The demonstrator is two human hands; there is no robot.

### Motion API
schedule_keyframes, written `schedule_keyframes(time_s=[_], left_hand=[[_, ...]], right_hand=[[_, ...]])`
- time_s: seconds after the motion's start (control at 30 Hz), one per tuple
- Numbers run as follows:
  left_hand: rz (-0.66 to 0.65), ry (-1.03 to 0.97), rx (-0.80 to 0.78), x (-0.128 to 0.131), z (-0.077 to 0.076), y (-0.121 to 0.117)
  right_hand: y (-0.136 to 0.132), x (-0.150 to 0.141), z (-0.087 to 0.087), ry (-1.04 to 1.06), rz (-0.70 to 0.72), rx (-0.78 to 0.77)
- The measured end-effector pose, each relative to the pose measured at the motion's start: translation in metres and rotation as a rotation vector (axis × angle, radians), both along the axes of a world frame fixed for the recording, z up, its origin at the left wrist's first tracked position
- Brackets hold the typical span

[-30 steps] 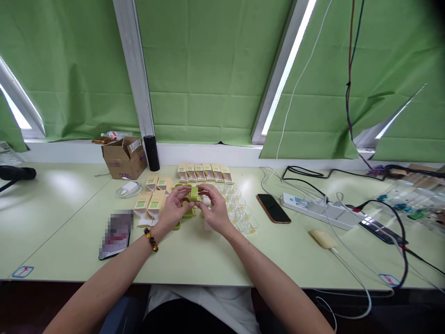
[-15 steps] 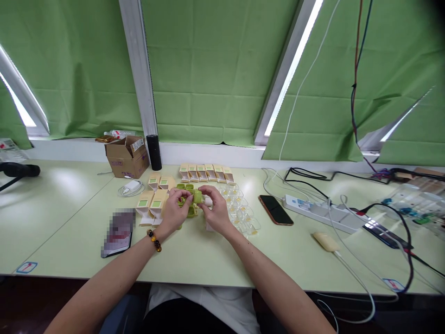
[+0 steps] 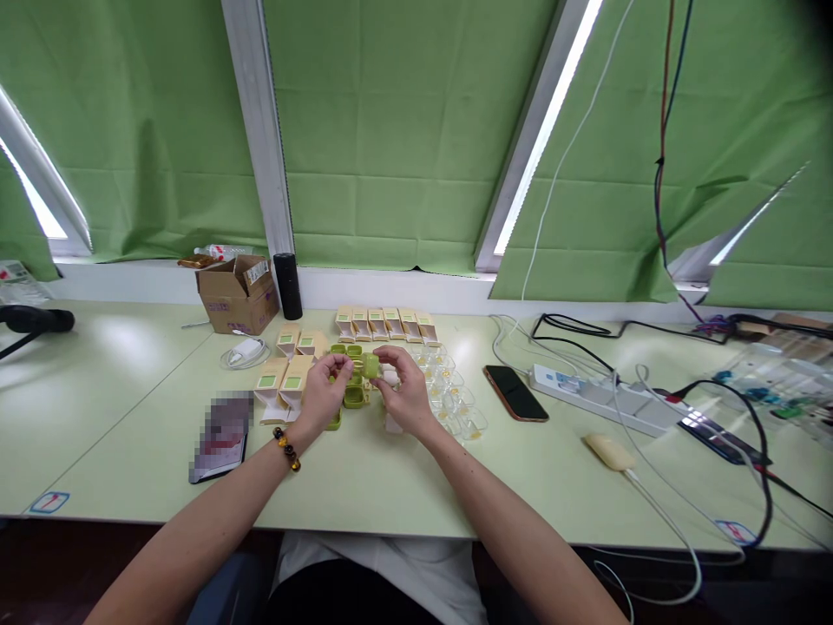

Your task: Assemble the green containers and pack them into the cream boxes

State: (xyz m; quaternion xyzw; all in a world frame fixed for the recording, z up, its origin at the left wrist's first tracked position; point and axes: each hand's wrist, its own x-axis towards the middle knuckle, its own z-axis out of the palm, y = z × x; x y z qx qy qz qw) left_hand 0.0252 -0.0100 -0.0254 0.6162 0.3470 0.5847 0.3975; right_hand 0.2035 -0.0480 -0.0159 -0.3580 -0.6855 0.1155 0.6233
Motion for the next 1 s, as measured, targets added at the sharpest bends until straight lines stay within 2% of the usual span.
schedule_keyframes(time_s=[0.1, 0.23, 0.43, 0.77, 1.0], left_hand=[[0.042, 0.053, 0.064, -0.001, 0.005, -0.003], [0.103, 0.208, 0.250, -0.004, 0.014, -0.013], [0.067, 0.383, 0.448, -0.004, 0.015, -0.020], [0.064, 0.414, 0.486, -0.004, 0.016, -0.013], [0.001, 0.350, 0.496, -0.005, 0.016, -0.012]], right_hand=[[0.000, 0.002, 0.001, -0.001, 0.004, 0.002], [-0.002, 0.005, 0.004, -0.016, -0.038, 0.027], [-0.001, 0.006, 0.003, -0.166, -0.106, 0.153], [0.001, 0.013, 0.002, -0.328, -0.088, 0.349], [0.000, 0.017, -0.001, -0.390, -0.119, 0.378]])
